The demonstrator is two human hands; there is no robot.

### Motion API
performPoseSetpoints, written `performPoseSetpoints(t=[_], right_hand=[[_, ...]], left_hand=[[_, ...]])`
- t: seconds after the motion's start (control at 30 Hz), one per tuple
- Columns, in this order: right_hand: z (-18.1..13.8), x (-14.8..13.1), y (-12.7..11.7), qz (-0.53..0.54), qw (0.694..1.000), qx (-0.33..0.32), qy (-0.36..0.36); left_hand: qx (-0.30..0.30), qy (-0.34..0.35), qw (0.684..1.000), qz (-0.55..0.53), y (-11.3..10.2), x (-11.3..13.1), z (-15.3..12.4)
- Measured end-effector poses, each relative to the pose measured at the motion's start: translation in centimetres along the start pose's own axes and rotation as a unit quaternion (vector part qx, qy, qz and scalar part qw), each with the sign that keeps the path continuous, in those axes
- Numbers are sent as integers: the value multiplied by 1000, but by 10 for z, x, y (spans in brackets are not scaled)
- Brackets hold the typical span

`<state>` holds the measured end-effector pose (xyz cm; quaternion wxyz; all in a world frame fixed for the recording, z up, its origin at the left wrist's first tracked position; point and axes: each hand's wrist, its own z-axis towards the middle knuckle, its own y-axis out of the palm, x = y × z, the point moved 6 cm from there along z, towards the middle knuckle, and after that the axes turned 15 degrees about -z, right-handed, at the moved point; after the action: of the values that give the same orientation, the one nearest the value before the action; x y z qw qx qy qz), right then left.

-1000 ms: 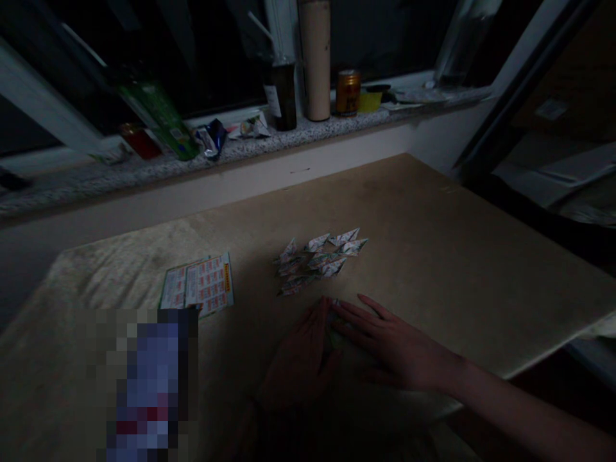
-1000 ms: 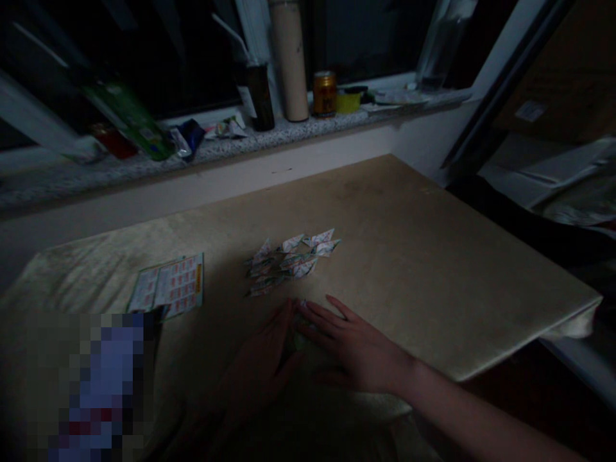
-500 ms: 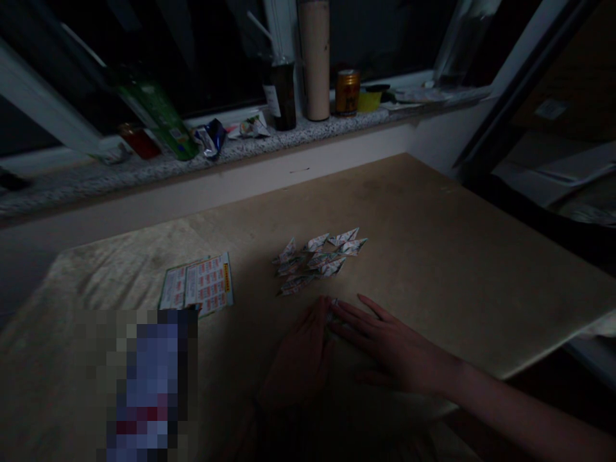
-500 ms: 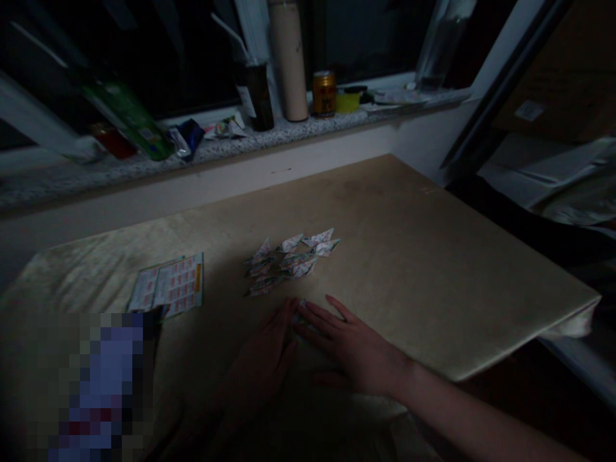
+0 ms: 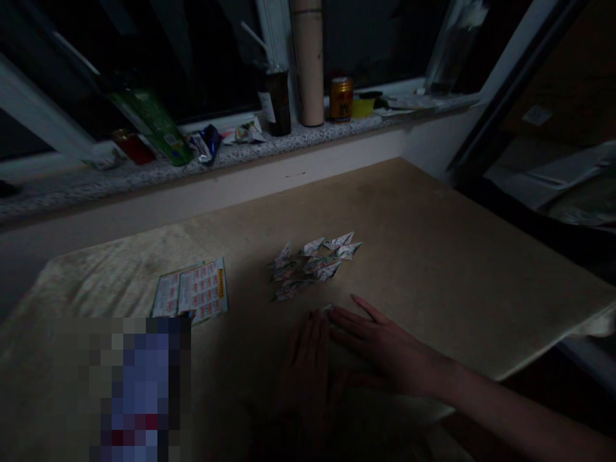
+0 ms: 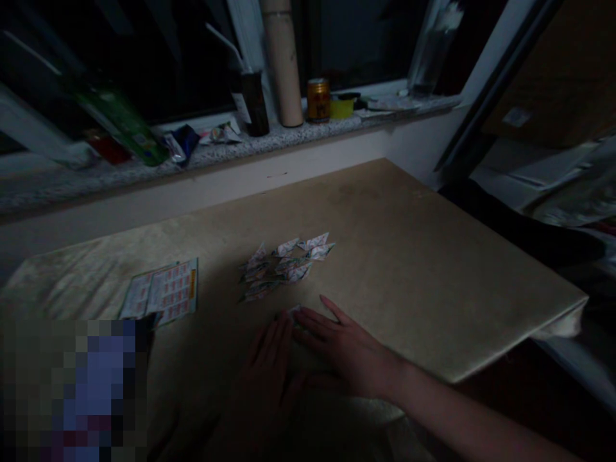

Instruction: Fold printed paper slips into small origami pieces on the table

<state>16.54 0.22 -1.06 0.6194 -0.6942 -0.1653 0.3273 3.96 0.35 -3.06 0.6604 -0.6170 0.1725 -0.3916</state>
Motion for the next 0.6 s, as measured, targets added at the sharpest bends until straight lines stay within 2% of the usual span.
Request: performPoseSetpoints(t=[0.2,0.4,0.5,0.6], right_hand=[[1,2,-4,16,1000,-7,-4],[0,4,-6,18,1000,13,11],[-1,4,-4,-16,999,26,13],[0,8,-4,-79,994,63,45]], left_hand=[[12,4,1000,16,3,8,-19],[-1,16,1000,25,1,9,-16],[-12,11,1000,26,-1,10,-15],[-7,10,1000,20,-3,10,-15]])
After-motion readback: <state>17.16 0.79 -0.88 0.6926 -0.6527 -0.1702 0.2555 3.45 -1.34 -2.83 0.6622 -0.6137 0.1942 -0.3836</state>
